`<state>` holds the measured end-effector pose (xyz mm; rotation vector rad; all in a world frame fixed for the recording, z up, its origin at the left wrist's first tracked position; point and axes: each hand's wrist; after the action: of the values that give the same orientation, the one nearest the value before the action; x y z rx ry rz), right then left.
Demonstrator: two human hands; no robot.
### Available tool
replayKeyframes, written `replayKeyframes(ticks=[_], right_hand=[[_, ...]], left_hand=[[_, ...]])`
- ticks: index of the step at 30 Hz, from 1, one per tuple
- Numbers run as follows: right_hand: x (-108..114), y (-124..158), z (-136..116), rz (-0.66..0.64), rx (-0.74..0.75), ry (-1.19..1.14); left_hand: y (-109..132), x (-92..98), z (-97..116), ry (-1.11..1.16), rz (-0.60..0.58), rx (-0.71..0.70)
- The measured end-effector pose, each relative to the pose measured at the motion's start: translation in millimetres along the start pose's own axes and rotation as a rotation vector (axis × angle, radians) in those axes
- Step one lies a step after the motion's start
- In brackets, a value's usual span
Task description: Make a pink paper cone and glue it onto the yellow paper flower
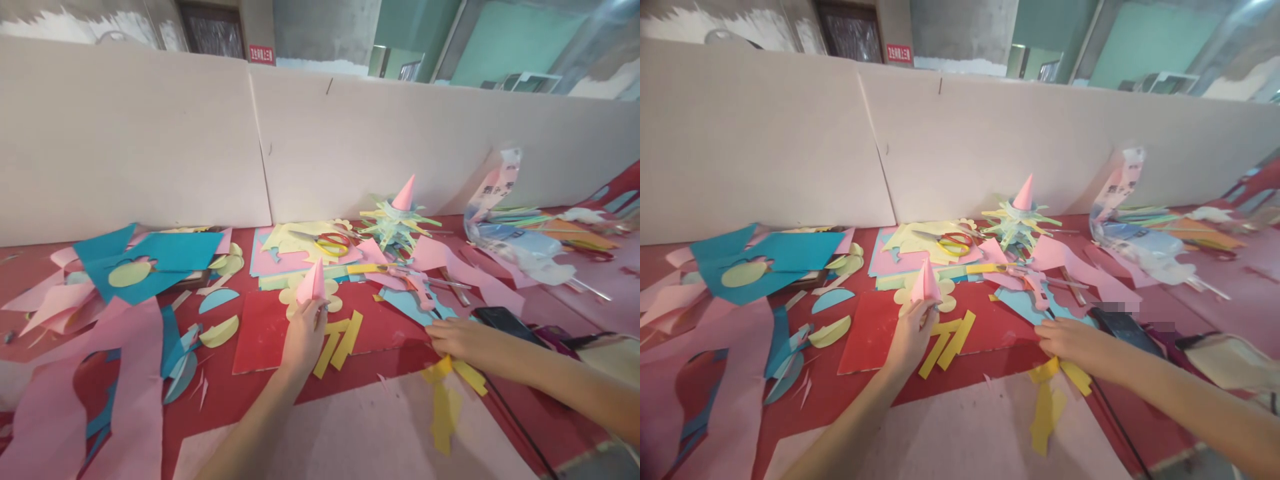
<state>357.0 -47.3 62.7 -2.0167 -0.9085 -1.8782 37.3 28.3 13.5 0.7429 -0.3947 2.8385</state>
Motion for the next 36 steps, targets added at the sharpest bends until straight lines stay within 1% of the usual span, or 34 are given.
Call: replayKeyframes(ticks=[3, 6, 8, 11, 16, 19, 20, 23, 24, 26, 28, 30, 34, 36], right_hand=[[14.8, -7.6, -8.7, -0.125, -0.071, -0.058], [23.7, -16.8, -15.1, -0.253, -0.186, -0.132], [28.7, -24.2, -19.2, -0.270, -0.260, -0.188], [40.5, -39.7, -29.4, -0.199, -0.269, -0.255], [61.6, -79.2, -57.6, -0.095, -0.119, -0.308], [62.7, -104.0, -72.2, -0.059, -0.035, -0.260], [61.5, -110.4, -75.2, -0.022, -0.020, -0.247], [58.7, -119.8, -77.4, 0.060, 0.025, -0.216], [58.7, -119.1, -76.1, 0.056, 0.026, -0.212], [59.5, -112.2, -71.3, -0.018, 0.016, -0.225], [58.4, -99.1, -65.4, -0.156, 0.002, -0.264], [52.5, -82.1, -60.1, -0.278, -0.050, -0.245], [30.2, -46.0, -57.2, -0.384, -0.085, -0.116], [19.3, -30.9, -59.2, -0.371, -0.082, -0.085]], left_hand=[[-0.8, 0.2, -1.2, 0.000, 0.001, -0.002], [-1.7, 0.8, -1.1, 0.002, 0.005, 0.003], [-2.3, 0.9, -1.2, 0.005, 0.008, 0.004], [-2.8, 0.4, -2.4, 0.013, 0.019, -0.004], [-2.8, -1.1, -4.2, 0.044, 0.027, -0.006], [-3.0, -0.6, -3.9, 0.055, 0.022, -0.022], [-3.1, -0.1, -3.6, 0.050, 0.022, -0.023], [-3.4, 1.7, -2.9, 0.033, 0.032, -0.013], [-3.4, 2.3, -2.8, 0.032, 0.044, -0.009], [-3.5, 3.0, -2.4, 0.038, 0.064, -0.001], [-3.7, 3.4, -1.8, 0.048, 0.065, 0.006], [-3.8, 3.4, -0.8, 0.054, 0.046, 0.012], [-3.8, 3.3, 0.7, 0.052, 0.027, 0.010], [-3.7, 3.2, 0.4, 0.053, 0.026, 0.006]])
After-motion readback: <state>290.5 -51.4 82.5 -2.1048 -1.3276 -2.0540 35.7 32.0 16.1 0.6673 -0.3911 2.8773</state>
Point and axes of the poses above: each hand's wrist, its own y-axis away from the middle knuckle, its own x-axis out of the back of the hand, z = x × y, and after that the axes turned 1 degree about z, right-handed
